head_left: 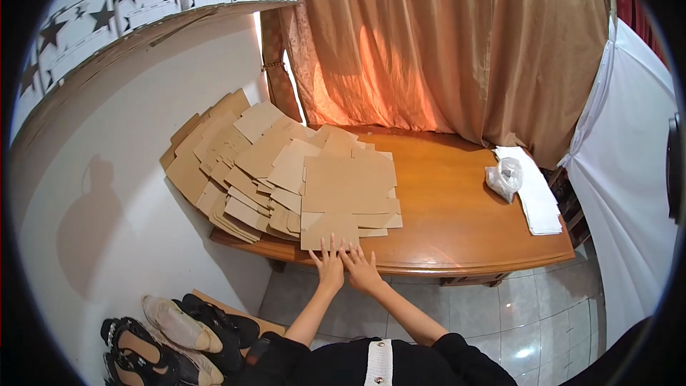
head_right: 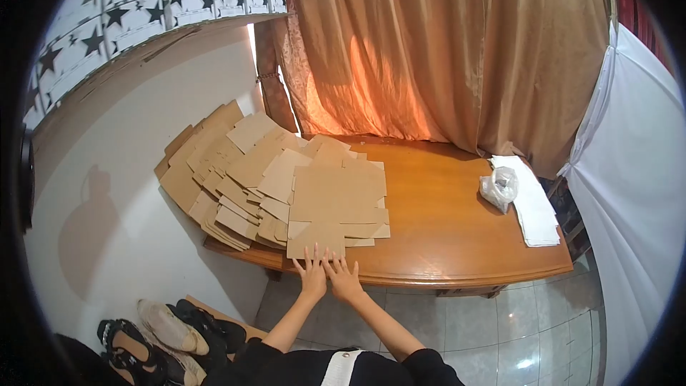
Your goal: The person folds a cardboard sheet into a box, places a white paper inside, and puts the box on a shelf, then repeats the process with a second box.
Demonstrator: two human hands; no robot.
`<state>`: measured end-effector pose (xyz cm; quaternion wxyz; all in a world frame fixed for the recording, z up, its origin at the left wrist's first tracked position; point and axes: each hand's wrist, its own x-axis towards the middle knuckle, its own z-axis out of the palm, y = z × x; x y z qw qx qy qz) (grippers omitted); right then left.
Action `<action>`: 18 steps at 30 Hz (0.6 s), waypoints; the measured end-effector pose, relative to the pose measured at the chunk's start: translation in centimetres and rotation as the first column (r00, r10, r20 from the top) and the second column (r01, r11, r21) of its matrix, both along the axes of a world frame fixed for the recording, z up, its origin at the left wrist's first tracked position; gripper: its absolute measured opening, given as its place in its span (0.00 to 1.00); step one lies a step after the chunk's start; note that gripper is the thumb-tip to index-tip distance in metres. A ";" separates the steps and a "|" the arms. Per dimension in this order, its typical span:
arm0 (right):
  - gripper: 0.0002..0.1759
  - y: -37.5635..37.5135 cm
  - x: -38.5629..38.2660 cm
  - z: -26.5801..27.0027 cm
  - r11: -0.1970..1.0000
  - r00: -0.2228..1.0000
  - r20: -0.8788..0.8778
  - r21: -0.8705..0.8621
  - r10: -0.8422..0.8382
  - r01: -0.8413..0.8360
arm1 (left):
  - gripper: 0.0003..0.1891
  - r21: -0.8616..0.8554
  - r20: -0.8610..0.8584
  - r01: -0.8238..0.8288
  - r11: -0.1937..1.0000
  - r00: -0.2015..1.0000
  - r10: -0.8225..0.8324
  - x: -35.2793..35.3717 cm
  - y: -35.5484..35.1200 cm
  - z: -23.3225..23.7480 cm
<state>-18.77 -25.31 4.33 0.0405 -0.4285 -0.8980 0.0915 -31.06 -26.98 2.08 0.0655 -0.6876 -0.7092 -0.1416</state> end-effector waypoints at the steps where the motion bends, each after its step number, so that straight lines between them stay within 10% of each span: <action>1: 0.48 1.0 -0.2 -0.4 0.999 1.000 0.010 -0.047 0.006 -0.006 | 0.40 -0.006 -0.019 0.006 1.000 1.000 -0.006 -0.6 1.3 -0.5; 9: 0.48 4.4 0.1 -2.5 0.984 0.993 -0.070 -0.159 -0.096 0.084 | 0.26 0.125 0.031 0.073 0.989 0.997 -0.078 -5.7 5.8 -3.3; 18: 0.51 5.5 1.2 -0.6 0.983 0.805 -0.578 0.025 -0.136 0.183 | 0.27 0.392 0.303 0.025 0.920 0.940 -0.155 -4.7 7.5 8.9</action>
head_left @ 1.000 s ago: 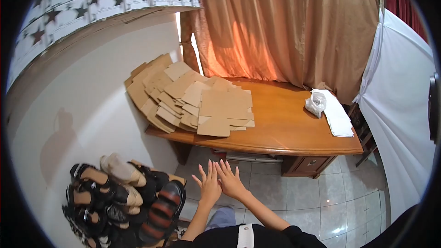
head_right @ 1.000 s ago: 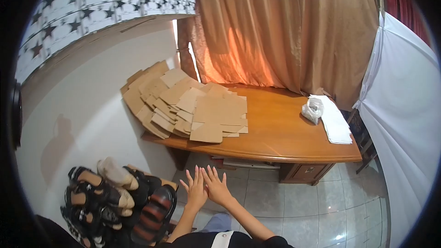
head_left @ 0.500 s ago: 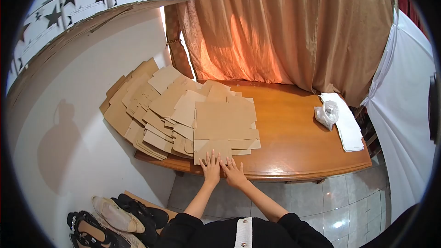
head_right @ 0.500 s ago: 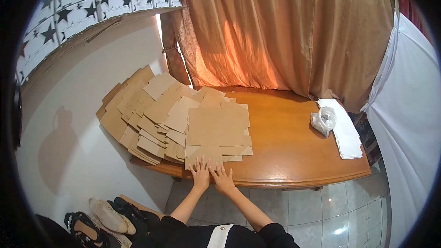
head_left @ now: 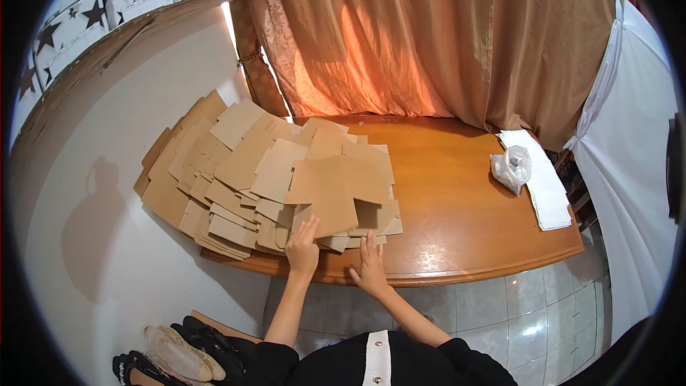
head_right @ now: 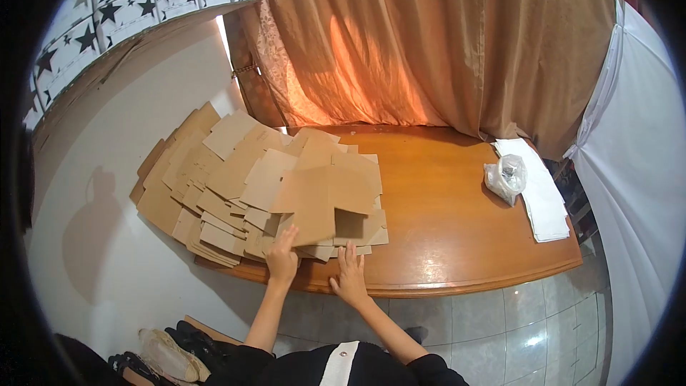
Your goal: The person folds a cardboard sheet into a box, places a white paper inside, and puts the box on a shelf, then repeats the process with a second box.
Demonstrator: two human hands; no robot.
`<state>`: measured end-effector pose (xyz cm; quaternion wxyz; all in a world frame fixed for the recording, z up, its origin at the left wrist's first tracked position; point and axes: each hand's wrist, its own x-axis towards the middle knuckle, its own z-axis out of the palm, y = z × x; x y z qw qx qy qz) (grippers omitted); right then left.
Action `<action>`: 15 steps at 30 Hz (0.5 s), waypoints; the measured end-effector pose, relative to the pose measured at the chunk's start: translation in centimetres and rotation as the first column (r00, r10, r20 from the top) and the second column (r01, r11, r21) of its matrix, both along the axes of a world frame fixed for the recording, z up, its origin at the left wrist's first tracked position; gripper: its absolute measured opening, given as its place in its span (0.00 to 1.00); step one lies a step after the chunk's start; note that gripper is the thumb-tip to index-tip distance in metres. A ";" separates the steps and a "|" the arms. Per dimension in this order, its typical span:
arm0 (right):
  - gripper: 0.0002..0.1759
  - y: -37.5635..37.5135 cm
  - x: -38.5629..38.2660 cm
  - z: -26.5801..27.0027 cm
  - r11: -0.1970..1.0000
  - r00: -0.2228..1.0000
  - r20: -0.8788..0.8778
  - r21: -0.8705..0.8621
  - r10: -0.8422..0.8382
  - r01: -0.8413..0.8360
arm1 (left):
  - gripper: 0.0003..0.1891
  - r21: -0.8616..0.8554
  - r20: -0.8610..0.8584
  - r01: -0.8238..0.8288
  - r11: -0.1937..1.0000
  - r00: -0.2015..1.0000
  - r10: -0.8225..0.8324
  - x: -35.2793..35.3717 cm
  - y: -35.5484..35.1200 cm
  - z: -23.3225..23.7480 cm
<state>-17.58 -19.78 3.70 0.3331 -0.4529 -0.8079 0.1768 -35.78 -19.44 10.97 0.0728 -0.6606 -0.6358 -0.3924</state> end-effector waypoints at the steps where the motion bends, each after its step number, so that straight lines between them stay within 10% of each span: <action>1: 0.53 0.4 0.3 0.5 0.999 0.993 -0.119 0.033 0.002 0.002 | 0.27 0.093 0.069 -0.007 0.996 0.998 0.000 0.7 0.3 2.1; 8: 0.56 3.8 4.9 3.4 0.998 0.990 -0.136 0.039 -0.040 0.046 | 0.16 0.081 0.744 0.123 0.989 0.652 -0.142 3.4 2.3 8.8; 15: 0.42 7.3 17.1 2.8 0.881 0.913 0.014 0.268 -0.408 0.390 | 0.18 0.049 0.980 0.355 0.933 0.162 -0.113 12.8 6.8 4.3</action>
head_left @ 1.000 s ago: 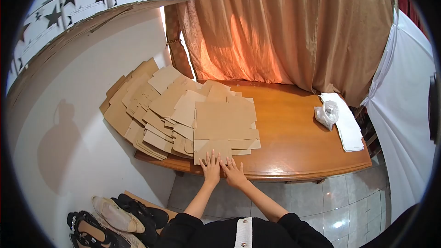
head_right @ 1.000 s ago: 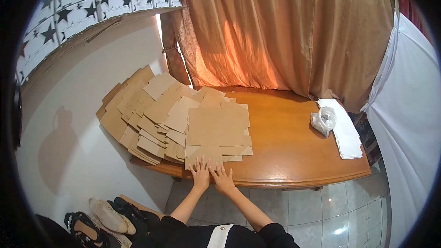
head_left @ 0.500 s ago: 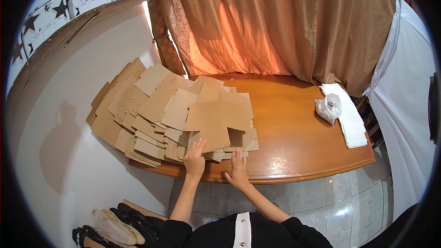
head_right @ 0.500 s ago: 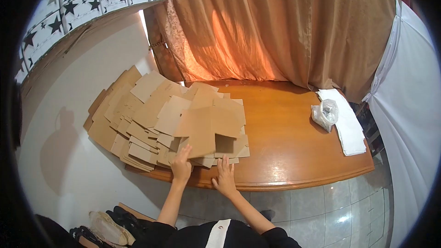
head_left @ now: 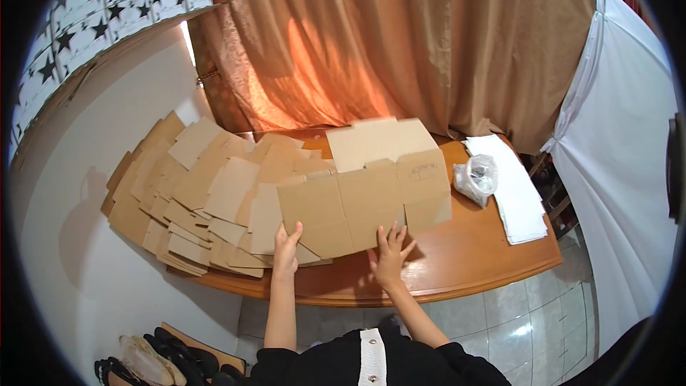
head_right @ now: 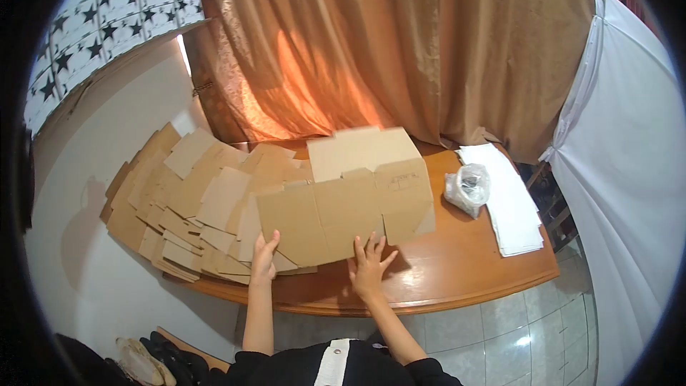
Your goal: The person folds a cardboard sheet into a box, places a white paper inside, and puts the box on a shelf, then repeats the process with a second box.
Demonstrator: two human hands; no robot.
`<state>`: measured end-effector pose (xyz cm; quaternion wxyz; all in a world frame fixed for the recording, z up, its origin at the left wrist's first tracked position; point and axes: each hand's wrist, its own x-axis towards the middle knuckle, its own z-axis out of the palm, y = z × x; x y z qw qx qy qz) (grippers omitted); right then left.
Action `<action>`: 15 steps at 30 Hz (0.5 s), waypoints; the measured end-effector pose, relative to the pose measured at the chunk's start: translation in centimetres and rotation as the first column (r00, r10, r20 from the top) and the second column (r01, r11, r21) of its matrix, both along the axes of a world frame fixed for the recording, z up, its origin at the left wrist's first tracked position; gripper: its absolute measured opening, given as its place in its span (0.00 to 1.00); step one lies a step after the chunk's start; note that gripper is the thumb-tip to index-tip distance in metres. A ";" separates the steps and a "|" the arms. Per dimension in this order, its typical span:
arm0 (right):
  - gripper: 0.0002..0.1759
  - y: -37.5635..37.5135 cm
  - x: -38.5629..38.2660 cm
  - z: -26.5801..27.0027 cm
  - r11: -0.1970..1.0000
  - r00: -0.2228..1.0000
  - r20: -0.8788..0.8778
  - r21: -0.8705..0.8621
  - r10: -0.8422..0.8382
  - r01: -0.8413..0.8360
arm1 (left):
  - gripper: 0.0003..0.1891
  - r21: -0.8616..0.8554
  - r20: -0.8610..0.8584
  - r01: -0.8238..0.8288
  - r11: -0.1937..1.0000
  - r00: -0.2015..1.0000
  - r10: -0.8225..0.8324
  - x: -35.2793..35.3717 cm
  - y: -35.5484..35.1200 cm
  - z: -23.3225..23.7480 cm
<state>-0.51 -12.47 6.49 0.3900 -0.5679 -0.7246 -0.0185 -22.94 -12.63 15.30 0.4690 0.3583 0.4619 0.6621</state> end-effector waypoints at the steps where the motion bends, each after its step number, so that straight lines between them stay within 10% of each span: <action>1: 0.42 0.0 2.2 -0.3 1.000 1.000 0.004 -0.003 -0.010 0.010 | 0.18 -0.003 0.004 0.010 1.000 1.000 -0.010 1.4 0.8 -1.7; 11: 0.20 -0.4 16.8 -4.8 0.997 0.959 0.279 -0.050 -0.048 0.065 | 0.24 -0.454 -0.053 0.094 0.886 0.990 -0.131 11.5 2.5 -17.6; 15: 0.15 -0.5 19.2 -6.9 0.997 0.976 0.220 -0.073 0.002 0.014 | 0.40 -0.353 -0.644 -0.187 0.917 0.760 -0.092 13.7 0.5 -17.4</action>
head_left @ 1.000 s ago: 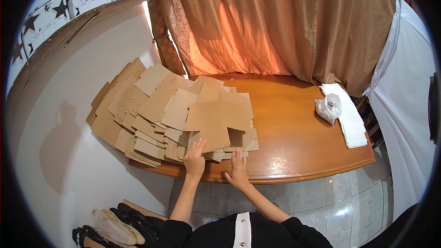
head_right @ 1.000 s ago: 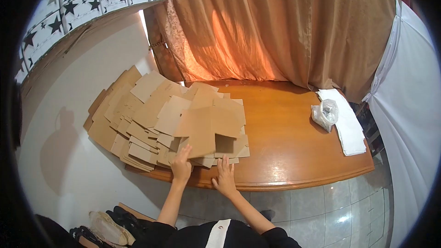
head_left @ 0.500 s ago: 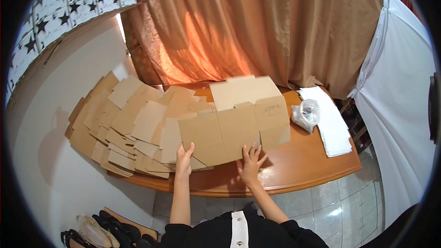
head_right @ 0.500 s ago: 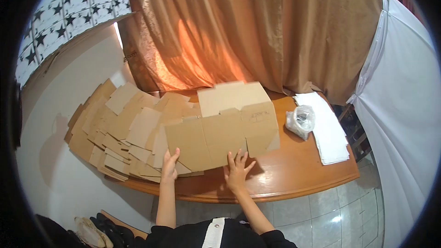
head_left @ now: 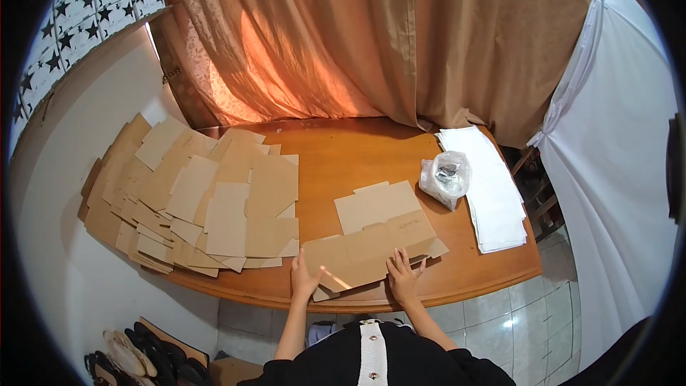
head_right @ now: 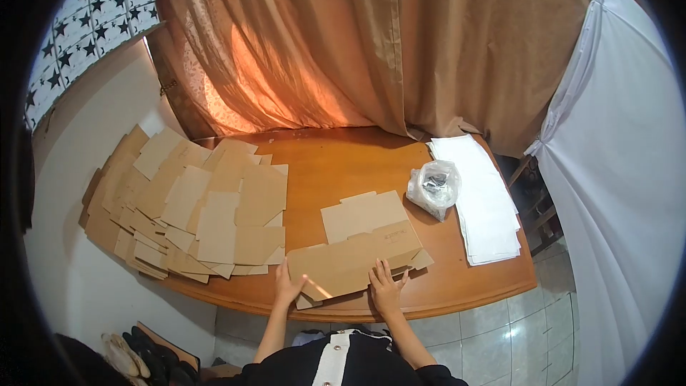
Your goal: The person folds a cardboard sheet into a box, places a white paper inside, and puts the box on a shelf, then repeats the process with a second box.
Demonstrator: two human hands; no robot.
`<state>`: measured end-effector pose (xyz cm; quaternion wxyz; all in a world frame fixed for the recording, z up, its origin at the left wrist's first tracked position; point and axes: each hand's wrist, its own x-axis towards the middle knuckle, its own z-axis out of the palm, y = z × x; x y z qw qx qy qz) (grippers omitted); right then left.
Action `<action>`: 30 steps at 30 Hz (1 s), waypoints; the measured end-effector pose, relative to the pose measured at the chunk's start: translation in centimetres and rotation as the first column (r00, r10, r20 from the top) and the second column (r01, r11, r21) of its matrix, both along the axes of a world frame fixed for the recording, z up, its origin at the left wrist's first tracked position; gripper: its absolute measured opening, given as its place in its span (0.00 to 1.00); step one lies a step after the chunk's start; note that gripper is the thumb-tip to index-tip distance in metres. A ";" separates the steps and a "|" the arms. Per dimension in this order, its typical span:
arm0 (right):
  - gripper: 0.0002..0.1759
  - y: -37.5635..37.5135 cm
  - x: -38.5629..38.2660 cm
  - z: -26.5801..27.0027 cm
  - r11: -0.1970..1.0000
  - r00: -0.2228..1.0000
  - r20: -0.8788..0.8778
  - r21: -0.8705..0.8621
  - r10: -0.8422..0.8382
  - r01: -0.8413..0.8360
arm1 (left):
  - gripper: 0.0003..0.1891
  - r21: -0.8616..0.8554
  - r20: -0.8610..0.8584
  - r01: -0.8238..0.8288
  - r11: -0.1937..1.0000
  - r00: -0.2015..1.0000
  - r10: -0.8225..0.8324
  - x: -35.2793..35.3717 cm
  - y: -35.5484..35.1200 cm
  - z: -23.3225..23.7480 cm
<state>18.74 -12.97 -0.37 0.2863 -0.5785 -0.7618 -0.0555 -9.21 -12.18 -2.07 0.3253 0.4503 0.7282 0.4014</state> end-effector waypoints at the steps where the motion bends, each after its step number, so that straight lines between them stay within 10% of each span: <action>1: 0.15 0.0 0.6 -0.3 1.000 1.000 0.008 0.001 0.019 -0.019 | 0.41 -0.090 -0.392 0.176 0.980 0.899 -0.197 1.8 -1.3 5.3; 2: 0.15 0.0 1.1 -0.6 0.999 0.999 0.015 0.002 0.040 -0.040 | 0.42 -0.245 -0.689 0.296 0.923 0.616 -0.380 3.3 -2.2 8.4; 5: 0.14 0.3 1.9 -0.7 0.996 0.996 -0.007 0.015 0.090 -0.090 | 0.40 -0.318 -0.587 0.653 0.687 0.434 -0.684 5.7 -3.2 8.6; 11: 0.13 1.0 3.2 -0.6 0.995 0.993 -0.056 0.006 0.102 -0.102 | 0.25 -0.260 -0.359 0.684 0.681 0.587 -0.726 5.4 -2.3 3.6; 16: 0.12 2.0 3.6 0.7 0.987 0.976 -0.151 0.027 0.160 -0.157 | 0.17 -0.204 -0.110 0.698 0.686 0.680 -0.725 4.3 -1.1 8.6; 23: 0.08 1.4 2.1 6.3 0.964 0.966 -0.084 0.131 0.243 -0.231 | 0.14 0.268 -0.200 0.408 0.872 0.910 -0.364 3.9 4.2 15.4; 30: 0.06 2.1 -2.7 8.8 0.873 0.872 -0.084 0.135 0.481 -0.469 | 0.14 -0.057 -0.448 0.611 0.790 0.691 -0.567 4.7 13.2 19.4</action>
